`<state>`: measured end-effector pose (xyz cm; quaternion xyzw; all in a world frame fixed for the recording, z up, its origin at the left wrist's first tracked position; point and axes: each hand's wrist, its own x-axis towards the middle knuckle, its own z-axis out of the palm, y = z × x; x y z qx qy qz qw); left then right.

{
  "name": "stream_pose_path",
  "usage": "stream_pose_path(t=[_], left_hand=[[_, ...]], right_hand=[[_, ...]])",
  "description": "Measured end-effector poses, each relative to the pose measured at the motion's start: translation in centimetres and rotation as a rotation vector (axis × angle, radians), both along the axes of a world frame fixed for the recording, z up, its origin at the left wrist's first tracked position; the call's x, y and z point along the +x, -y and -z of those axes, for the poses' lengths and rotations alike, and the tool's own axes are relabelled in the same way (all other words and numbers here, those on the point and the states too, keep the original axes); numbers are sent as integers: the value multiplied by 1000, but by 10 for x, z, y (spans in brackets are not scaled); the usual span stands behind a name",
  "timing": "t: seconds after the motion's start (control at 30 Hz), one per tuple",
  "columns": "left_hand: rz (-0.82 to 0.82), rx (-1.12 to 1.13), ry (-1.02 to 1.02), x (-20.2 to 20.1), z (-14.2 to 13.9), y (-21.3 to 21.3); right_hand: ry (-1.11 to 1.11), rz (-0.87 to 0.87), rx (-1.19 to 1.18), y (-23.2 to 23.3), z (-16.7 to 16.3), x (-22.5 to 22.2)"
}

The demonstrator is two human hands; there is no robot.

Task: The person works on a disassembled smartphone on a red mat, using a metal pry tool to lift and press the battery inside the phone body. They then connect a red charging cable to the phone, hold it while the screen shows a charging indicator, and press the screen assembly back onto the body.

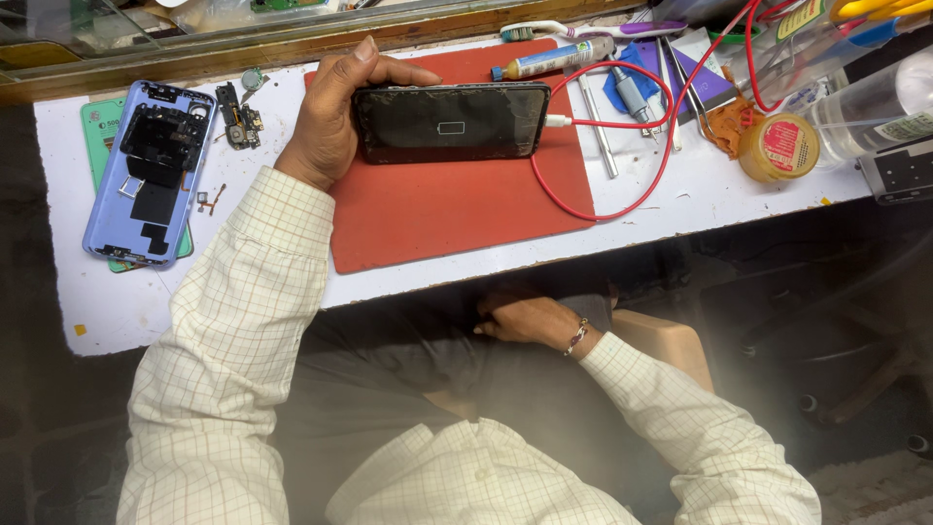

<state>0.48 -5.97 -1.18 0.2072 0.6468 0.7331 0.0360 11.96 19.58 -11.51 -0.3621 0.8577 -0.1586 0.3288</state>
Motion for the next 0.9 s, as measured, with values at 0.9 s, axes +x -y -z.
stream_pose_path(t=[0.9], left_hand=[[-1, -4, -8, -1, 1, 0]], right_hand=[[12, 6, 36, 1, 1, 1]])
